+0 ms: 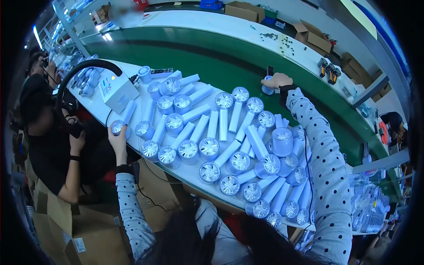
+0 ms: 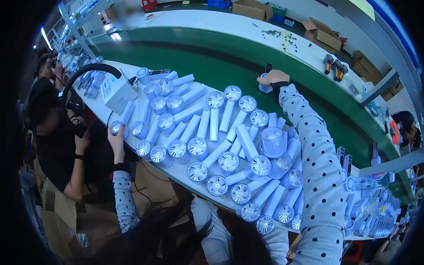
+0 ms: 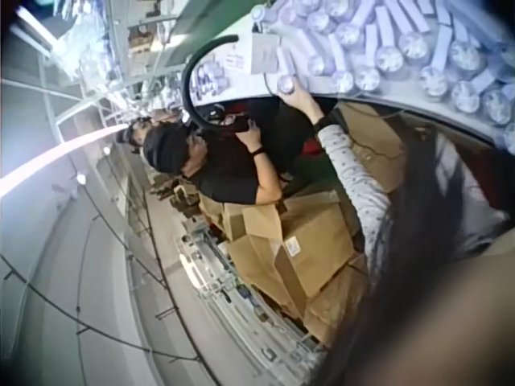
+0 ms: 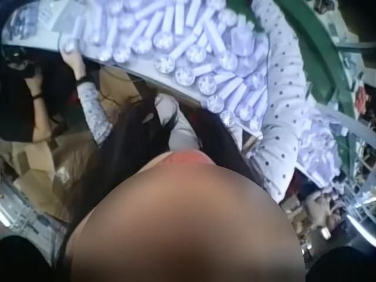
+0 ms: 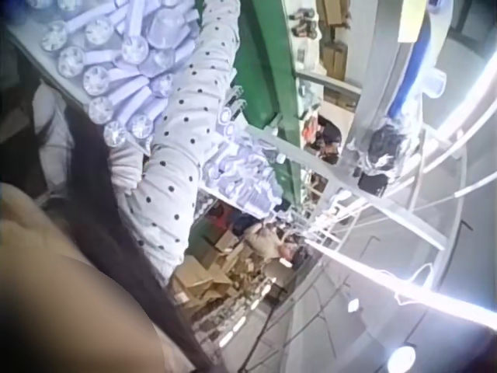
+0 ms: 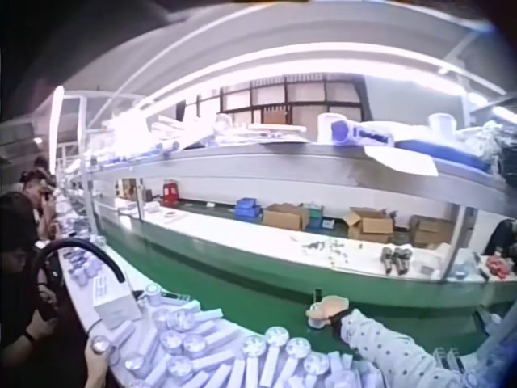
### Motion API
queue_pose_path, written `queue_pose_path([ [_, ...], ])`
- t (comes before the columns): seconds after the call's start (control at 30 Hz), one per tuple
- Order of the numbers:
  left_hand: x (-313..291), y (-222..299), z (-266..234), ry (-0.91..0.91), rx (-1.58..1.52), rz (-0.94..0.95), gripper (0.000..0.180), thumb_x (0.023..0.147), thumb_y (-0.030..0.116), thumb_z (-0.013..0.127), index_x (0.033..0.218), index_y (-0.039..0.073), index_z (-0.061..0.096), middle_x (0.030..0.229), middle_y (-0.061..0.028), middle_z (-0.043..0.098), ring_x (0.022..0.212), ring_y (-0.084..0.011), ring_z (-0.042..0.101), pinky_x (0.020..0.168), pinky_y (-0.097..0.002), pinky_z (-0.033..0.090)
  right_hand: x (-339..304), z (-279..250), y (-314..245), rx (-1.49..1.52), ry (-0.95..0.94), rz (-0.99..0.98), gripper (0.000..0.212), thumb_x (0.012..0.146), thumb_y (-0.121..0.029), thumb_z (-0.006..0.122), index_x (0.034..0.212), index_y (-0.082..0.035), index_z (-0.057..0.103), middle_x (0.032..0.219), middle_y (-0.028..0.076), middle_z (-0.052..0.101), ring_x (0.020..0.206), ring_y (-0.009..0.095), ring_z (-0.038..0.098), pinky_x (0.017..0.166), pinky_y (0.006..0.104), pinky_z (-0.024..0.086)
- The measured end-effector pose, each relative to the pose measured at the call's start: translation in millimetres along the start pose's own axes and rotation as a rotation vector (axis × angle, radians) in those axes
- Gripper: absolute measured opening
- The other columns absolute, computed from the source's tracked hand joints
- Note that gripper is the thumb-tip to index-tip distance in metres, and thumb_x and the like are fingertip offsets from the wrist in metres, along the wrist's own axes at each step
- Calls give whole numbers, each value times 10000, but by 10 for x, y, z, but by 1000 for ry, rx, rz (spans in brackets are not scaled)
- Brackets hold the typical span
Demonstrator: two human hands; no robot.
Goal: Wiping down small portable fans with a cloth at an assembly station.
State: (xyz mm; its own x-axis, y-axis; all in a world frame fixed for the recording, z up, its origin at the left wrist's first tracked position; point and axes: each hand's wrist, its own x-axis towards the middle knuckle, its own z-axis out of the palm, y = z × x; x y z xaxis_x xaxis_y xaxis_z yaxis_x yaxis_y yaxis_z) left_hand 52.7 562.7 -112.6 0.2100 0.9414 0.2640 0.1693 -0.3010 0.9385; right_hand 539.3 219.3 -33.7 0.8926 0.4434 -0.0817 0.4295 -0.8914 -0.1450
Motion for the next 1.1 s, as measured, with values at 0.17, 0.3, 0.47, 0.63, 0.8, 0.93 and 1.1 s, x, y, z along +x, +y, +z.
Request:
queue_pose_path([
  [0.17, -119, 83, -208, 54, 119, -27, 866, 728, 236, 734, 1340, -77, 207, 1283, -222, 380, 1170, -265, 419, 959, -335, 352, -206, -302, -157, 793, -296, 120, 615, 715, -681, 474, 663, -73, 550, 628, 72, 536, 367, 119, 392, 316, 253, 299],
  [0.3, -185, -101, -274, 20, -98, 9, 932, 742, 260, 732, 1351, -97, 124, 1357, -262, 284, 1251, -295, 343, 1008, -365, 310, -1047, -1107, -81, 1079, -519, 276, 534, 769, -592, 517, 793, -58, 537, 493, -17, 424, 344, 55, 345, 301, 175, 232],
  [0.47, -912, 612, -270, 442, 92, 247, 623, 801, 159, 654, 1280, -57, 319, 1245, -220, 400, 1139, -314, 446, 931, -397, 376, -2594, -1580, 82, 1439, -463, 200, 491, 823, -567, 496, 857, -82, 564, 504, -8, 454, 417, 74, 441, 342, 193, 306],
  [0.63, -2870, 2204, -135, -167, -742, 80, 475, 811, 172, 628, 1191, 10, 394, 1130, -120, 498, 1047, -199, 494, 914, -338, 390, -4421, -1177, 130, 1521, 59, 26, 563, 806, -534, 552, 1057, -30, 540, 864, 30, 582, 743, 117, 555, 667, 260, 446],
  [0.8, -4248, 2883, -118, -836, -1173, -385, 755, 708, 266, 729, 1288, 3, 324, 1208, -127, 458, 1124, -190, 462, 964, -324, 356, -5445, -439, 11, 1361, 413, -214, 739, 659, -403, 772, 1150, 61, 474, 929, 98, 623, 856, 163, 591, 776, 292, 468],
  [0.93, -4594, 2971, -192, -671, -1030, -609, 450, 800, 200, 642, 1162, -10, 477, 919, -54, 582, 802, -75, 560, 680, -214, 464, -5758, -266, 229, 1104, 199, -384, 691, 612, -257, 823, 1130, 49, 483, 874, 163, 644, 805, 230, 653, 689, 295, 494],
  [1.1, -4873, 3002, -149, -662, -981, -614, 386, 782, 163, 644, 1084, -39, 517, 916, -57, 595, 817, -83, 567, 725, -219, 461, -6030, -6, 738, 1773, -187, 129, 381, 748, -214, 725, 1006, -10, 534, 758, 11, 576, 670, 92, 557, 626, 208, 435],
])
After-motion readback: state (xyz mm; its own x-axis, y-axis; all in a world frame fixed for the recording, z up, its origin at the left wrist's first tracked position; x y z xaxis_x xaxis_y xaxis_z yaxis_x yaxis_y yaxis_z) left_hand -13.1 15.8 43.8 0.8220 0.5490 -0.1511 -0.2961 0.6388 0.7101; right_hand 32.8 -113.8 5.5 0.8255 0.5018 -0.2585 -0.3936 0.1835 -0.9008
